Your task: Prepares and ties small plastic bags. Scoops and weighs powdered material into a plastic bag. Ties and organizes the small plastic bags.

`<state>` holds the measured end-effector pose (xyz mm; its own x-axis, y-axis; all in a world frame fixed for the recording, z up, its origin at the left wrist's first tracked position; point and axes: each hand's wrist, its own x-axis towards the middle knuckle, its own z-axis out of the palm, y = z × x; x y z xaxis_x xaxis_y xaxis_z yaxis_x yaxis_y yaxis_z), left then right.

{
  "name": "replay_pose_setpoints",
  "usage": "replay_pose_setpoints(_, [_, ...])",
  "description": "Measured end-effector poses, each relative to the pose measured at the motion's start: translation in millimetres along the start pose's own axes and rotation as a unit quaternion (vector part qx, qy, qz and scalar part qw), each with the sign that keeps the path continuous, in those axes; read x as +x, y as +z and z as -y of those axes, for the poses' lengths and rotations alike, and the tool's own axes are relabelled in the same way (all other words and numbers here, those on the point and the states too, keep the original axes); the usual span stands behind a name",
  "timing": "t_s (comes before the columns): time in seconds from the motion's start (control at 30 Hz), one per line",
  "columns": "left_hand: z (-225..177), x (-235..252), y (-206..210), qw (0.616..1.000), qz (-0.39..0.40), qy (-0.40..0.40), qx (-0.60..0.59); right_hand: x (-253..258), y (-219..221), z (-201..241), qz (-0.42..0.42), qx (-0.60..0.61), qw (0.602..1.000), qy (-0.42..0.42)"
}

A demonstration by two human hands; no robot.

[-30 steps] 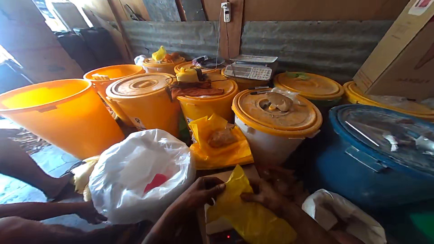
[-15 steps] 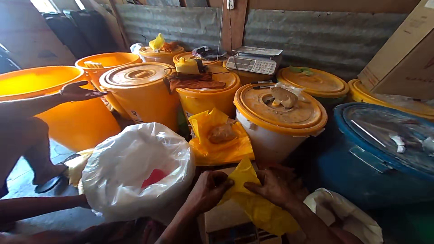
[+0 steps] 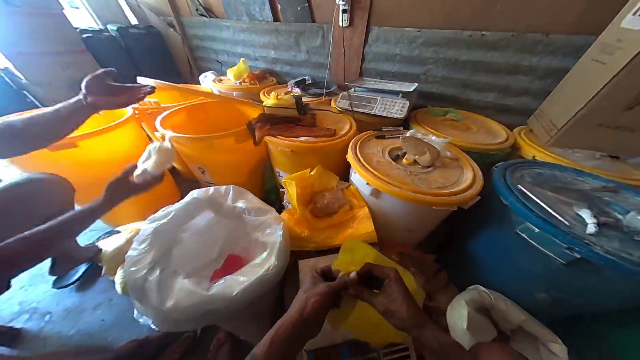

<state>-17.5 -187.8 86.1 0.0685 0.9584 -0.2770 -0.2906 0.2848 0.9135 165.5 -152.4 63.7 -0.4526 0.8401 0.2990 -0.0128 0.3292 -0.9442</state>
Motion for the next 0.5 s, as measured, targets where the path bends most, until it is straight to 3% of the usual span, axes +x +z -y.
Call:
replay_pose_setpoints(0.13, [-18.5, 5.8, -14.3, 0.998, -0.040, 0.043, -0.031, 9.8, -22.3, 3.5, -0.083, 0.044, 0.995, -0.017])
replay_pose_setpoints(0.23, [-32.5, 9.9, -31.7, 0.976, -0.134, 0.157, 0.064, 17.6, -47.7, 10.7, -0.177, 0.172, 0.962, 0.120])
replay_pose_setpoints(0.3, [-43.0, 10.9, -46.1, 0.933, -0.221, 0.222, 0.177, 23.8, -66.2, 12.5, -0.224, 0.256, 0.926, 0.165])
replay_pose_setpoints(0.37, [-52.9, 12.5, -65.3, 0.887, -0.290, 0.267, 0.239, 26.5, -87.5, 14.2, -0.269, 0.296, 0.902, 0.162])
replay_pose_setpoints(0.5, [-78.2, 7.7, -98.0, 0.875, -0.322, 0.338, 0.129, 24.8, -122.7, 10.9, -0.377, 0.224, 0.894, 0.093])
